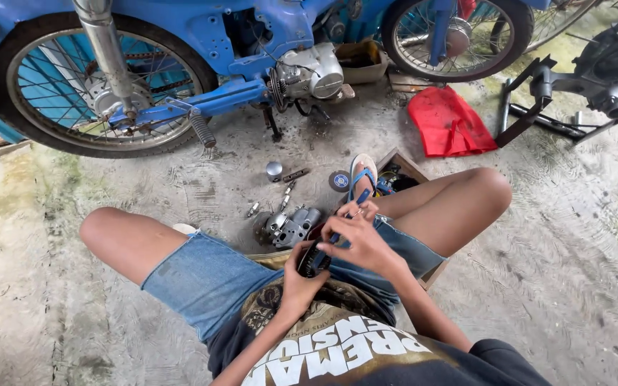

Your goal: The person is using a small brush to clean a dark metal engine component, specifically a clutch basket, while sitting on the ground.

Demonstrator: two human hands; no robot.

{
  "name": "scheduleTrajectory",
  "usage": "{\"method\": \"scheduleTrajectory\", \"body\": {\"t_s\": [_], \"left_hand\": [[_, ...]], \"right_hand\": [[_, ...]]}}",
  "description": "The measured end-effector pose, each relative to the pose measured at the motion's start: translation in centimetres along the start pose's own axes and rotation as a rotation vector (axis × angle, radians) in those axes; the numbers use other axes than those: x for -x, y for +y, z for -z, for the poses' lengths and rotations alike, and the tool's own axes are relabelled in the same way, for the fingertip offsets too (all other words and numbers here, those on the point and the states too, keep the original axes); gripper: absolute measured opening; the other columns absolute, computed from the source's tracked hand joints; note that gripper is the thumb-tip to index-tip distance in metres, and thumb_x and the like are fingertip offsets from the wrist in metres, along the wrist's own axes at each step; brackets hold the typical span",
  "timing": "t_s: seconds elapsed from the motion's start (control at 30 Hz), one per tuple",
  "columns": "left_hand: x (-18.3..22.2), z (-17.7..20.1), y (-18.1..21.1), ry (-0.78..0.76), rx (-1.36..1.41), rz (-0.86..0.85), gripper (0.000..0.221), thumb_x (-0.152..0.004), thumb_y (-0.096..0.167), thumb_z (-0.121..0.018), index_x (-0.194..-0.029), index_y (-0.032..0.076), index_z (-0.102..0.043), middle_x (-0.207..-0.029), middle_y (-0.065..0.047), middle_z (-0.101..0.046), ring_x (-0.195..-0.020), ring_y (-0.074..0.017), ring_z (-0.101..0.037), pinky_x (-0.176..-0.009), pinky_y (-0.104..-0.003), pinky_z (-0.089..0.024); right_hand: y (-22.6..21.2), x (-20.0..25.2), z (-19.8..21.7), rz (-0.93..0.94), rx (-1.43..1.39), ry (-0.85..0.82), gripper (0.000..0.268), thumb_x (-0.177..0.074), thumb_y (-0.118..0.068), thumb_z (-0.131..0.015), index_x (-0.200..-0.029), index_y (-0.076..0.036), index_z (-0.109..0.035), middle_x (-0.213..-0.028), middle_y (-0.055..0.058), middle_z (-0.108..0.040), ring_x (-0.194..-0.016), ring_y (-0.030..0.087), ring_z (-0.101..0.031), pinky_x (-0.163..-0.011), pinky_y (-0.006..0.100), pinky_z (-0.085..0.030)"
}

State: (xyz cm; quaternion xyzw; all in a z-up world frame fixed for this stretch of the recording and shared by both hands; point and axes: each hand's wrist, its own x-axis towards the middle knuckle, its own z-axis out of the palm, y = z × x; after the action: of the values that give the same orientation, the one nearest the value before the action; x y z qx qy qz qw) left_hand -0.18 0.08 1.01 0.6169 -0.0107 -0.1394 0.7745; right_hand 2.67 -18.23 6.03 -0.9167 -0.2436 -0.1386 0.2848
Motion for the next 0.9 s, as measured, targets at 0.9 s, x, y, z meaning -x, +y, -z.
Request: {"method": "scheduleTrajectory", "body": {"t_s": [0.9], "left_hand": [[-0.6, 0.8, -0.7, -0.036, -0.025, -0.007, 0.048, -0.071, -0.01, -0.068, -0.116, 0.007, -0.065, -0.098, -0.022, -0.07, -0.083, -0.0267, -0.062, -0.071, -0.046, -0.054]], "right_hand": [[-3.0, -1.8, 5.4, -0.077, -0.157, 0.095, 0.019, -0.096, -0.022, -0.074, -0.09, -0.02, -0.056, -0.079, 0.0, -0.065, -0.079, 0.023, -0.065, -0.083, 0.037, -0.051]]}}
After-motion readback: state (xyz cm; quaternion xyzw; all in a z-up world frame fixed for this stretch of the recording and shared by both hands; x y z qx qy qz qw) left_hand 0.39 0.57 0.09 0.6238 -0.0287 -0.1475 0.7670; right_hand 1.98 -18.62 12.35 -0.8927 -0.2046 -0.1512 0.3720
